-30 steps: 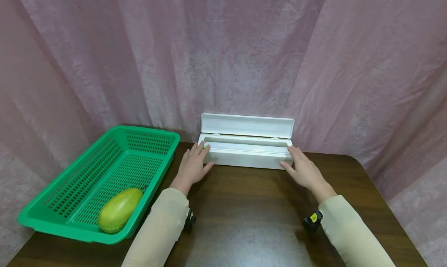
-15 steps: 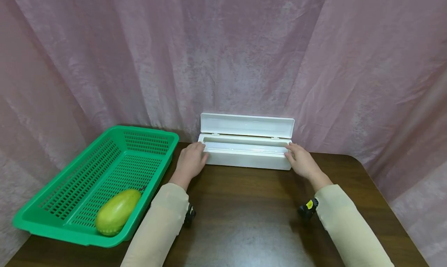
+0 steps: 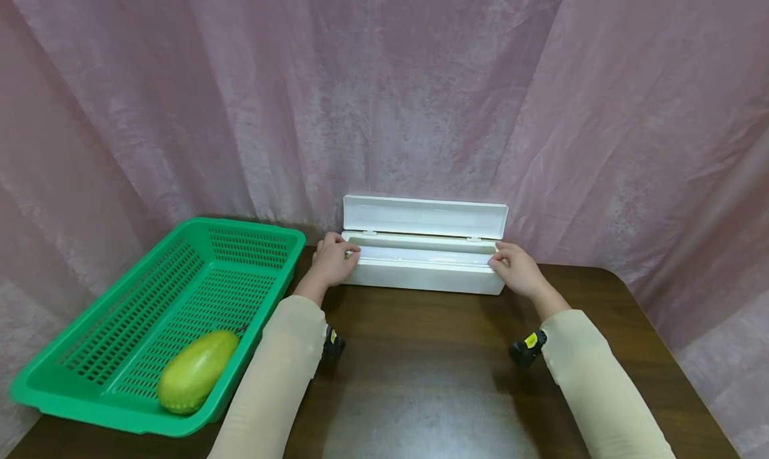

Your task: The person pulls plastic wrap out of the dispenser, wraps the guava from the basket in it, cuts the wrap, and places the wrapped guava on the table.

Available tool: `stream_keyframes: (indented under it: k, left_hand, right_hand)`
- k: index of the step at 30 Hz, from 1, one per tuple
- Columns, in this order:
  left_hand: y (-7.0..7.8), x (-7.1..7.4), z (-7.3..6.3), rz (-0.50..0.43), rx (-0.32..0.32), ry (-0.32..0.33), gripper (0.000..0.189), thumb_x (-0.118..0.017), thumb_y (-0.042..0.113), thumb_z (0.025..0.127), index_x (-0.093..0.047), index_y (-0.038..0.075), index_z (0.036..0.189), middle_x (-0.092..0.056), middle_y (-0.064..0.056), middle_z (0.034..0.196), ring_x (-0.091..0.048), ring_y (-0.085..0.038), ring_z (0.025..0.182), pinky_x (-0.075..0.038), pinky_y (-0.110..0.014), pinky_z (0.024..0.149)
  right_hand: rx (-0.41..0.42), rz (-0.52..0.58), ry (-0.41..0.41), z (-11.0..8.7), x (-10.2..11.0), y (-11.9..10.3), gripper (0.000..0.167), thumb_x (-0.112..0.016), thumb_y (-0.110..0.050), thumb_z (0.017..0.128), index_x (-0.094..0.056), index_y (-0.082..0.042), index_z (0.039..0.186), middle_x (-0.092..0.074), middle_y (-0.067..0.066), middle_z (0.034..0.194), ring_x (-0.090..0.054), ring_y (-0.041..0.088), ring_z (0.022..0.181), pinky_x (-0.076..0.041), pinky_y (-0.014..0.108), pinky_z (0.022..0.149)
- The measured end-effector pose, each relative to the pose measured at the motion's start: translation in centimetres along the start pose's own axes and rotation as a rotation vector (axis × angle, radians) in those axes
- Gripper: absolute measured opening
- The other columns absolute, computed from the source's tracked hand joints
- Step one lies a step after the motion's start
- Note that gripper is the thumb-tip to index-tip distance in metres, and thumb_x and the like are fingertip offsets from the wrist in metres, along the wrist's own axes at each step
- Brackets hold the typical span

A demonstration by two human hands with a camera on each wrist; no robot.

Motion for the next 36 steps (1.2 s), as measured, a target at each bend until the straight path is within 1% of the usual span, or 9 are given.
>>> stream_keyframes:
  k: [3,8,14,17,23,28,32,34,36]
  left_hand:
    - [0.4,0.0,0.3,0.025,-0.01,-0.013,0.031,-0.049,0.031,0.097,-0.067,0.017,0.118,-0.034,-0.012,0.133,-0.031,-0.031,0.115,-0.028,-0.046,0.092]
    - [1.0,0.0,0.8,0.077,-0.018,-0.005,0.028,-0.051,0.032,0.096,-0.069,0.018,0.113,-0.037,-0.011,0.133,-0.031,-0.032,0.118,-0.026,-0.05,0.095]
    - [1.2,0.0,1.0,0.103,-0.02,0.013,0.027,-0.052,0.032,0.096,-0.069,0.017,0.111,-0.043,-0.01,0.132,-0.035,-0.032,0.121,-0.025,-0.054,0.097]
    - [1.1,0.1,1.3,0.125,-0.021,0.021,0.027,-0.053,0.031,0.096,-0.069,0.016,0.111,-0.045,-0.01,0.132,-0.036,-0.032,0.122,-0.025,-0.055,0.097]
    - [1.2,0.3,1.6,0.175,-0.025,0.044,0.022,-0.054,0.027,0.096,-0.068,0.014,0.106,-0.049,-0.009,0.128,-0.041,-0.033,0.119,-0.028,-0.053,0.096]
    - [1.0,0.4,1.7,0.209,-0.025,0.077,0.02,-0.052,0.026,0.098,-0.066,0.014,0.105,-0.054,-0.007,0.119,-0.046,-0.031,0.113,-0.03,-0.051,0.093]
    - [1.1,0.7,1.7,0.167,-0.038,0.103,0.017,-0.053,0.024,0.097,-0.066,0.014,0.102,-0.061,-0.005,0.109,-0.053,-0.028,0.102,-0.029,-0.05,0.092]
    - [1.2,0.8,1.7,0.132,-0.054,0.108,0.016,-0.054,0.022,0.097,-0.066,0.013,0.102,-0.064,-0.004,0.105,-0.057,-0.027,0.099,-0.029,-0.049,0.092]
    - [1.4,0.9,1.7,0.093,-0.072,0.115,0.016,-0.053,0.02,0.097,-0.065,0.011,0.103,-0.067,-0.005,0.105,-0.059,-0.027,0.099,-0.03,-0.048,0.094]
  right_hand:
    - [-0.011,-0.013,0.023,0.2,-0.2,0.2,0.022,-0.049,-0.009,0.096,-0.062,0.009,0.093,-0.041,0.029,0.14,-0.041,0.046,0.126,-0.036,0.055,0.101]
    - [-0.04,-0.025,0.076,0.2,-0.4,0.6,0.025,-0.045,-0.011,0.098,-0.059,0.01,0.099,-0.043,0.026,0.138,-0.046,0.043,0.12,-0.04,0.053,0.097]
    - [-0.014,-0.034,0.184,0.3,0.1,0.1,0.027,-0.047,-0.011,0.098,-0.058,0.014,0.098,-0.049,0.028,0.125,-0.048,0.042,0.114,-0.039,0.052,0.096]
    - [-0.006,-0.04,0.222,0.4,0.3,-0.1,0.027,-0.047,-0.01,0.097,-0.058,0.015,0.1,-0.05,0.029,0.119,-0.048,0.042,0.112,-0.038,0.052,0.096]
    - [-0.018,-0.03,0.228,0.5,0.2,0.0,0.027,-0.048,-0.01,0.097,-0.058,0.015,0.102,-0.05,0.029,0.117,-0.048,0.04,0.11,-0.038,0.051,0.096]
    - [-0.026,-0.031,0.225,0.3,0.3,-0.1,0.026,-0.048,-0.011,0.097,-0.06,0.012,0.101,-0.053,0.028,0.112,-0.048,0.04,0.106,-0.037,0.051,0.094]
    - [-0.041,-0.037,0.217,0.2,0.8,0.0,0.026,-0.049,-0.014,0.098,-0.061,0.009,0.102,-0.06,0.026,0.104,-0.052,0.039,0.099,-0.041,0.05,0.087]
    - [-0.051,-0.026,0.207,0.2,0.9,0.1,0.025,-0.048,-0.014,0.098,-0.062,0.006,0.102,-0.065,0.024,0.102,-0.056,0.035,0.093,-0.044,0.046,0.081]
    - [-0.058,-0.009,0.193,0.3,0.9,0.2,0.024,-0.046,-0.015,0.099,-0.062,0.004,0.101,-0.068,0.021,0.1,-0.059,0.031,0.089,-0.046,0.04,0.075]
Point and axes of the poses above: each hand's wrist, its own z-axis towards the middle knuckle, its own x-axis out of the back of the hand, y = z × x, the point moved 7 cm from there along z, towards the middle knuckle
